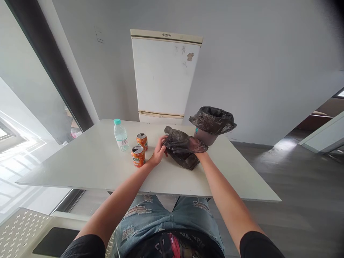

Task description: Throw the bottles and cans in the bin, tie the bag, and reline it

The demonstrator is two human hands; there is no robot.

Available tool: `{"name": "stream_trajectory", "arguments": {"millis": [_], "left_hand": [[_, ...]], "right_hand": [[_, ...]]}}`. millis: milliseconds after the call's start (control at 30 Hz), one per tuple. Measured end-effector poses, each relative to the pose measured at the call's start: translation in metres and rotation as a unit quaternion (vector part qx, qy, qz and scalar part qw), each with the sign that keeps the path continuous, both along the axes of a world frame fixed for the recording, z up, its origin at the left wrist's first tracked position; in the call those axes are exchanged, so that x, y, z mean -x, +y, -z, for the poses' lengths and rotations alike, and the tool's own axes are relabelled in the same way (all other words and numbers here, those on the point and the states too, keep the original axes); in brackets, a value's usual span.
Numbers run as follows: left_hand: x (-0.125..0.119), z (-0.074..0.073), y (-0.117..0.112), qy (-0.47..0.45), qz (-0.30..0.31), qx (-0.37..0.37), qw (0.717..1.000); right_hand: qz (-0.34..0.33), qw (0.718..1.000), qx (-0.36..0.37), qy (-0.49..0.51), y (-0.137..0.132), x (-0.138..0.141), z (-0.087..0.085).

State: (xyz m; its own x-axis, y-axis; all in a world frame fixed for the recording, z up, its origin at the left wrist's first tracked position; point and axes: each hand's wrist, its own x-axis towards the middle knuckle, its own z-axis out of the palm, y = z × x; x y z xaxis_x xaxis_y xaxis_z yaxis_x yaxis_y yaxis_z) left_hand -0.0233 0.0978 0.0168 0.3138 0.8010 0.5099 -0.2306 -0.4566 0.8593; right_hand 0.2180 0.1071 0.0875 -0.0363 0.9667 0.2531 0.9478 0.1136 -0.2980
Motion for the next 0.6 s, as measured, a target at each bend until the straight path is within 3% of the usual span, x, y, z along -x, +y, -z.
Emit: {"name": "stream_trajectory", "arguments": {"millis": [133, 233, 333, 433, 533, 600], "left_hand": [[0.000, 0.004, 0.001, 0.067, -0.021, -0.007, 0.998], [-0.001, -0.002, -0.002, 0.106, -0.053, -0.003, 0.993], [0.000, -0.009, -0.005, 0.135, -0.101, -0.025, 0.985], [0.000, -0.007, -0.001, 0.162, -0.127, -0.054, 0.977], [0.000, 0.001, 0.006, 0.205, -0.128, -0.071, 0.968], [-0.001, 0.005, 0.009, 0.246, -0.113, -0.104, 0.957]], "right_hand": [[-0.020, 0.999, -0.007, 0.027, -0.040, -0.011, -0.010], [0.023, 0.987, -0.048, 0.151, -0.082, -0.018, -0.008], [0.106, 0.933, -0.101, 0.330, -0.125, -0.021, -0.003], [0.161, 0.856, -0.224, 0.438, -0.160, -0.019, -0.005], [0.203, 0.786, -0.410, 0.415, -0.185, -0.015, -0.020], [0.174, 0.785, -0.479, 0.352, -0.199, -0.005, -0.034]]}}
